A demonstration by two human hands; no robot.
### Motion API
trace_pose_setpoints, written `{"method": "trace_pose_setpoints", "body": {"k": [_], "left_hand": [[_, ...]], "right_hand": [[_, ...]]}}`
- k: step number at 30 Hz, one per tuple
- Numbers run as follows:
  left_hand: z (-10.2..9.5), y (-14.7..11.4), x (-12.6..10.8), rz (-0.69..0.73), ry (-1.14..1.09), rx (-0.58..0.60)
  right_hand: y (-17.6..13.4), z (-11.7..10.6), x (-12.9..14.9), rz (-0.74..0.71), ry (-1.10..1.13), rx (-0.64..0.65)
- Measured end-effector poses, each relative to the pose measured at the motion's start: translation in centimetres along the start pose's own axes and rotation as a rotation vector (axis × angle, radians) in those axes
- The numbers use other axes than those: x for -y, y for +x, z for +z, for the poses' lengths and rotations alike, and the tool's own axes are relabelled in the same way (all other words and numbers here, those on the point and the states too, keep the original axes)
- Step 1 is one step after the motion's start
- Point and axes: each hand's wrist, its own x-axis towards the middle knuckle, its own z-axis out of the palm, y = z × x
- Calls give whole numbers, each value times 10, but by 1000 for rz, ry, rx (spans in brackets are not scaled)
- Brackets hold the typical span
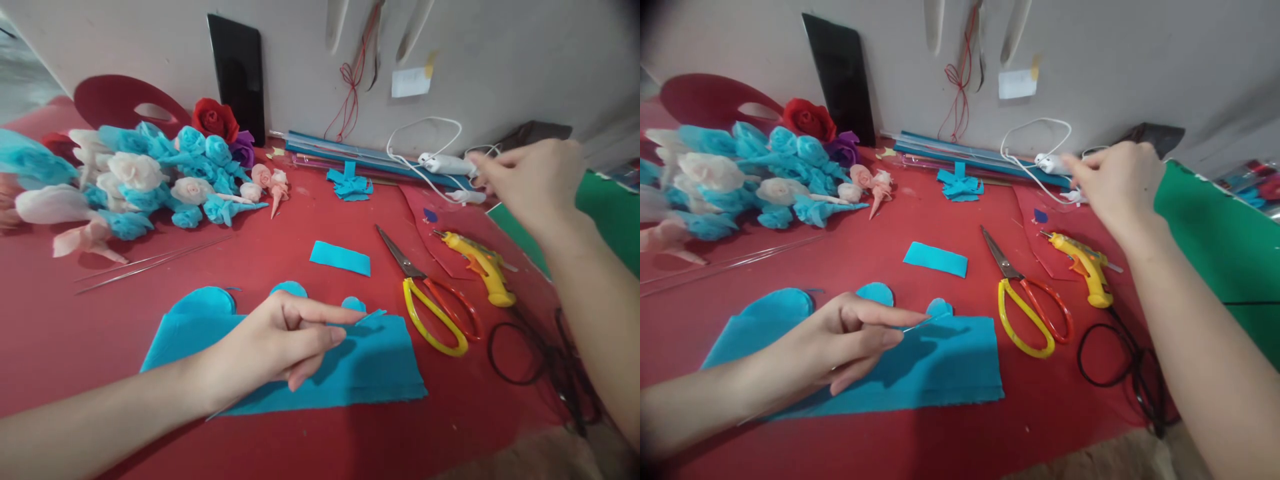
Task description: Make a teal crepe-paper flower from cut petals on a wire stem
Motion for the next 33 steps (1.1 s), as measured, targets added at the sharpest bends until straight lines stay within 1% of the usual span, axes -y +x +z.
{"method": "trace_pose_setpoints", "body": {"k": [2, 4, 7, 8, 9, 10, 11, 13, 15, 18, 24, 29, 33], "left_hand": [[0, 1, 0, 5, 4, -2], [0, 1, 0, 0, 20, -13], [0, 0, -1, -19, 32, -36], [1, 0, -2, -25, 23, -39], [1, 0, -2, -32, 12, -40], [1, 0, -3, -36, 3, -39], [1, 0, -3, -37, -1, -35], [0, 0, -2, -29, -1, -22], [-1, -1, -1, -17, 1, -9], [-2, -1, 1, -15, -2, 2], [-1, -1, -3, -21, -10, -3], [-2, -1, -4, -24, -47, 10], [-2, -1, -3, -28, -62, 10]], "right_hand": [[1, -2, 2, -45, -113, 43], [-6, -6, 14, -133, -154, 125], [-33, -11, 45, -325, -63, 293], [-46, -12, 57, -408, 88, 353], [-59, -14, 68, -411, 224, 445], [-72, -15, 78, -364, 324, 577], [-84, -16, 86, -358, 423, 659], [-102, -16, 97, -359, 467, 750], [-111, -12, 102, -372, 484, 794], [-116, -5, 105, -379, 543, 804], [-119, 3, 113, -401, 605, 703], [-119, 3, 115, -501, 594, 595], [-117, 0, 114, -576, 529, 527]]}}
